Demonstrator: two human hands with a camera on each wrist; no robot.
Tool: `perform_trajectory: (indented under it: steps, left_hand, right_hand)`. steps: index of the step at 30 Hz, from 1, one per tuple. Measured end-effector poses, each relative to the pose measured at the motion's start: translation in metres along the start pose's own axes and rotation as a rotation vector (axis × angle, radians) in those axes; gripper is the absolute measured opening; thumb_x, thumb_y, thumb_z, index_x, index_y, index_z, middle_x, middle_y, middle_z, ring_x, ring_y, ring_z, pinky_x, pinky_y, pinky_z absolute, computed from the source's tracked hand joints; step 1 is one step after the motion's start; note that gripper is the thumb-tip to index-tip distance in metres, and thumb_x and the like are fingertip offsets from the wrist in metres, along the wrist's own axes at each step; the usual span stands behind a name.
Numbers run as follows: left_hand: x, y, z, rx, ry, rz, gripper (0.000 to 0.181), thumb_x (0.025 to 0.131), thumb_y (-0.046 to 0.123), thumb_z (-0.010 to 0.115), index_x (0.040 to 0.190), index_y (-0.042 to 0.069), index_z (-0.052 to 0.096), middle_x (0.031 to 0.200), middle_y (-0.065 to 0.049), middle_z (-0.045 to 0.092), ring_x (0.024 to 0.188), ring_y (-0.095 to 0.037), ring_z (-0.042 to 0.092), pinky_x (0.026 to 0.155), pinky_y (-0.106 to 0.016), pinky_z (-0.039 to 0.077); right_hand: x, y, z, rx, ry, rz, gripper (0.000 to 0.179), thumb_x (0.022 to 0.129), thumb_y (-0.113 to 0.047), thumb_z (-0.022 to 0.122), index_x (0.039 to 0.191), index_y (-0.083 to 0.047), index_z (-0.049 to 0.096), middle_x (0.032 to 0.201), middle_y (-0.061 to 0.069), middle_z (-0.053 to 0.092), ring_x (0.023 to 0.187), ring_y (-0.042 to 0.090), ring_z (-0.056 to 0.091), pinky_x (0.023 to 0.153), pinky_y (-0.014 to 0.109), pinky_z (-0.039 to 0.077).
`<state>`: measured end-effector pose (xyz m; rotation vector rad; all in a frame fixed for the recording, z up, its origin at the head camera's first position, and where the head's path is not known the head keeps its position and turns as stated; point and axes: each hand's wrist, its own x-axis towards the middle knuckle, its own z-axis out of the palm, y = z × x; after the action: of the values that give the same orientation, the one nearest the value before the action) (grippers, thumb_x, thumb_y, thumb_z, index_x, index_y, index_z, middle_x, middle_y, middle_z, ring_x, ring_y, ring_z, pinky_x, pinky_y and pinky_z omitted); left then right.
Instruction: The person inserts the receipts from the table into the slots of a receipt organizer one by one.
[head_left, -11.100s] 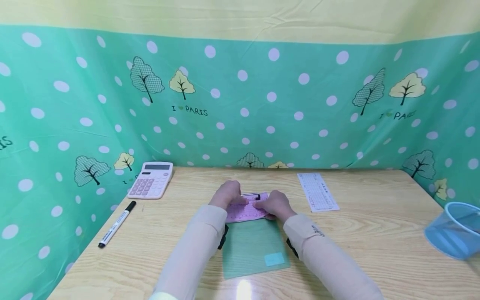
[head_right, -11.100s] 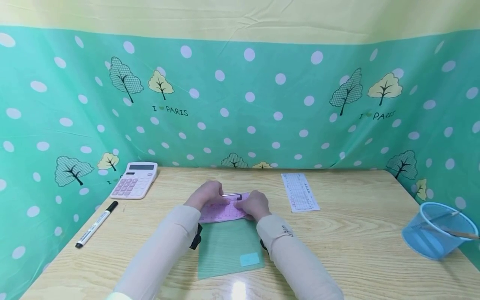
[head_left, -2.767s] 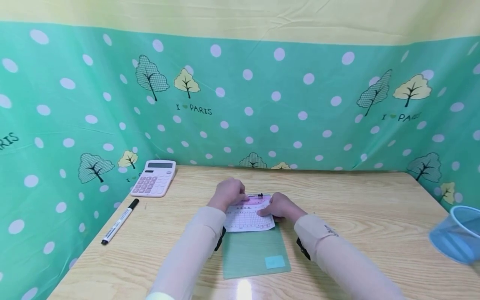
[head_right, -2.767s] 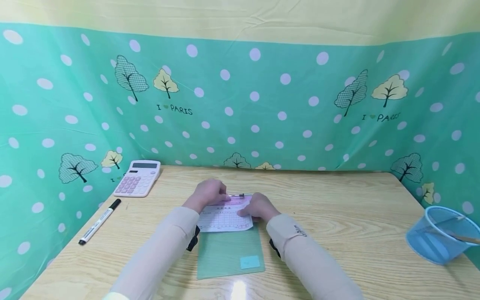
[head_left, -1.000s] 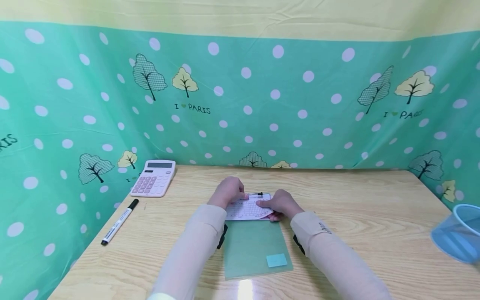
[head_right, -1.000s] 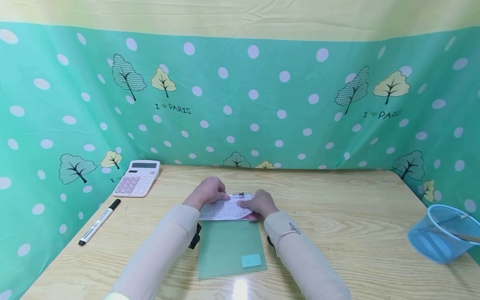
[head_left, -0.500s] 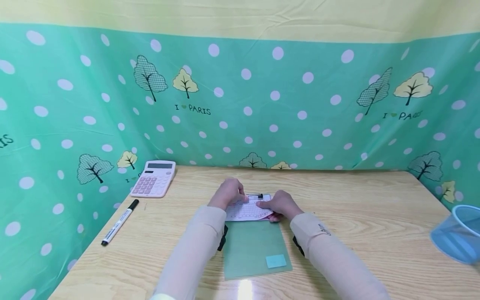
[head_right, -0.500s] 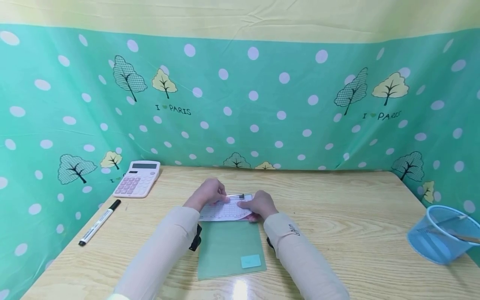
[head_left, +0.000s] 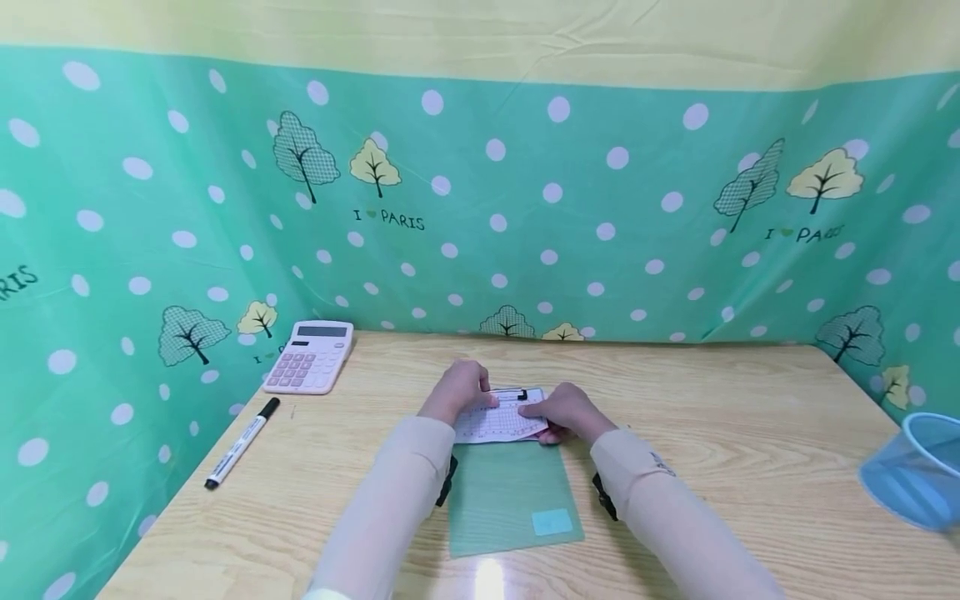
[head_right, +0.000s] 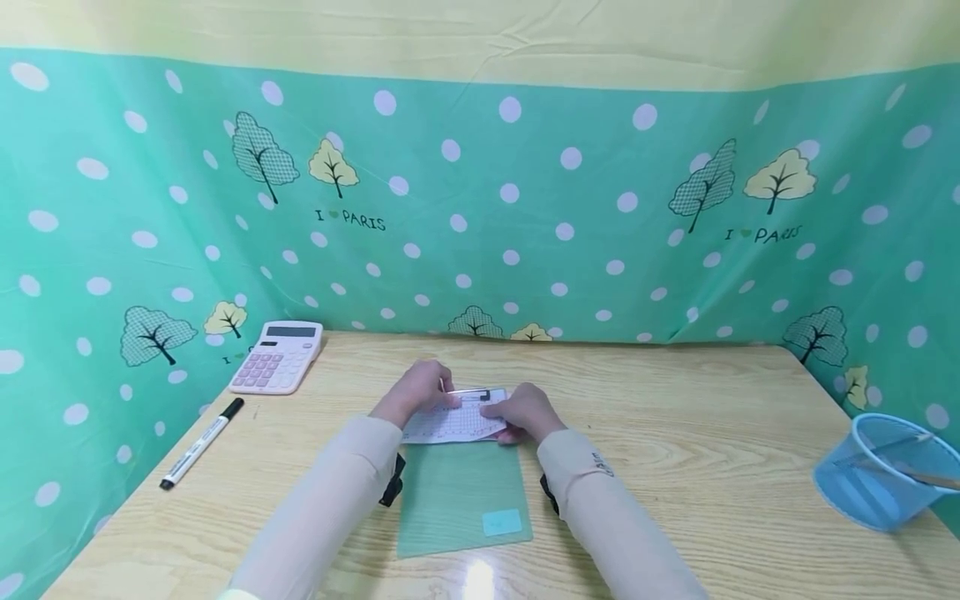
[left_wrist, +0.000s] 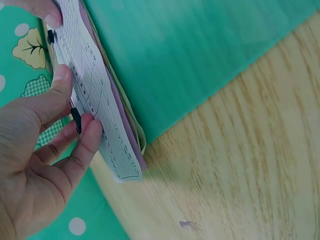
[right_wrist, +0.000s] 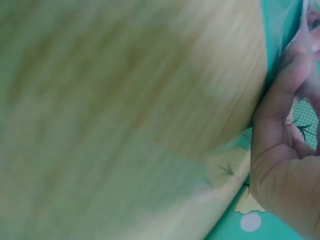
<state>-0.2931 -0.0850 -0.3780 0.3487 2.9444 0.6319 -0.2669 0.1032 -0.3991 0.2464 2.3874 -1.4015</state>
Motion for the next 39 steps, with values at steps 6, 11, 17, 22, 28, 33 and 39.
perform_trajectory:
  steps: [6,11,17,22,28,33,39]
  left_hand:
    - [0.001,-0.002,0.004,-0.029,-0.003,-0.011,0.024,0.083,0.018,0.086,0.076,0.006,0.066,0.079,-0.003,0.061,0.078,-0.018,0.053,0.076,-0.033,0.047]
    - [0.002,0.0,0.003,-0.04,-0.003,-0.012,0.025,0.083,0.018,0.086,0.075,0.007,0.064,0.079,-0.003,0.06,0.078,-0.019,0.053,0.077,-0.034,0.046]
    - [0.004,-0.001,0.004,-0.022,-0.003,-0.006,0.025,0.084,0.019,0.085,0.075,0.008,0.064,0.079,-0.003,0.06,0.078,-0.019,0.053,0.077,-0.034,0.047]
    - [0.001,0.0,0.003,-0.02,-0.006,-0.006,0.025,0.084,0.018,0.085,0.076,0.007,0.064,0.078,-0.003,0.06,0.077,-0.018,0.052,0.076,-0.033,0.047]
    - [-0.001,0.001,0.002,-0.024,-0.005,-0.007,0.025,0.085,0.017,0.084,0.076,0.007,0.063,0.079,-0.003,0.059,0.077,-0.018,0.052,0.075,-0.033,0.046]
    - [-0.001,0.001,0.002,-0.038,-0.001,0.0,0.025,0.084,0.017,0.085,0.075,0.008,0.063,0.078,-0.003,0.059,0.077,-0.018,0.052,0.075,-0.032,0.046]
    - [-0.002,0.001,0.003,-0.045,0.0,-0.001,0.026,0.085,0.016,0.084,0.074,0.007,0.062,0.077,-0.003,0.058,0.076,-0.018,0.051,0.072,-0.031,0.044]
  right_hand:
    - [-0.002,0.006,-0.003,0.044,-0.022,-0.016,0.025,0.095,-0.019,0.074,0.083,0.003,0.069,0.06,0.005,0.063,0.044,0.007,0.057,0.048,0.018,0.051]
    - [-0.007,0.006,-0.007,-0.023,0.009,-0.031,0.028,0.094,-0.018,0.075,0.073,-0.001,0.066,0.057,0.003,0.059,0.044,0.007,0.053,0.046,0.019,0.049]
    - [-0.014,0.009,-0.012,-0.13,0.06,-0.065,0.034,0.091,-0.02,0.078,0.065,-0.004,0.064,0.055,0.003,0.058,0.044,0.009,0.051,0.045,0.019,0.045]
    - [-0.016,0.011,-0.012,-0.215,0.109,-0.093,0.042,0.091,-0.023,0.078,0.057,-0.008,0.06,0.051,0.002,0.055,0.045,0.01,0.046,0.046,0.021,0.036]
    - [-0.018,0.005,-0.011,-0.205,0.128,-0.088,0.052,0.091,-0.023,0.076,0.052,-0.014,0.042,0.049,-0.003,0.039,0.046,0.01,0.032,0.045,0.023,0.027]
    - [-0.019,0.001,-0.007,-0.201,0.115,-0.065,0.039,0.088,-0.021,0.079,0.066,-0.011,0.048,0.058,-0.002,0.039,0.051,0.012,0.033,0.048,0.024,0.029]
    - [-0.02,0.0,-0.002,-0.225,0.121,-0.078,0.046,0.09,-0.02,0.078,0.059,-0.013,0.044,0.053,-0.003,0.036,0.048,0.01,0.031,0.046,0.023,0.026]
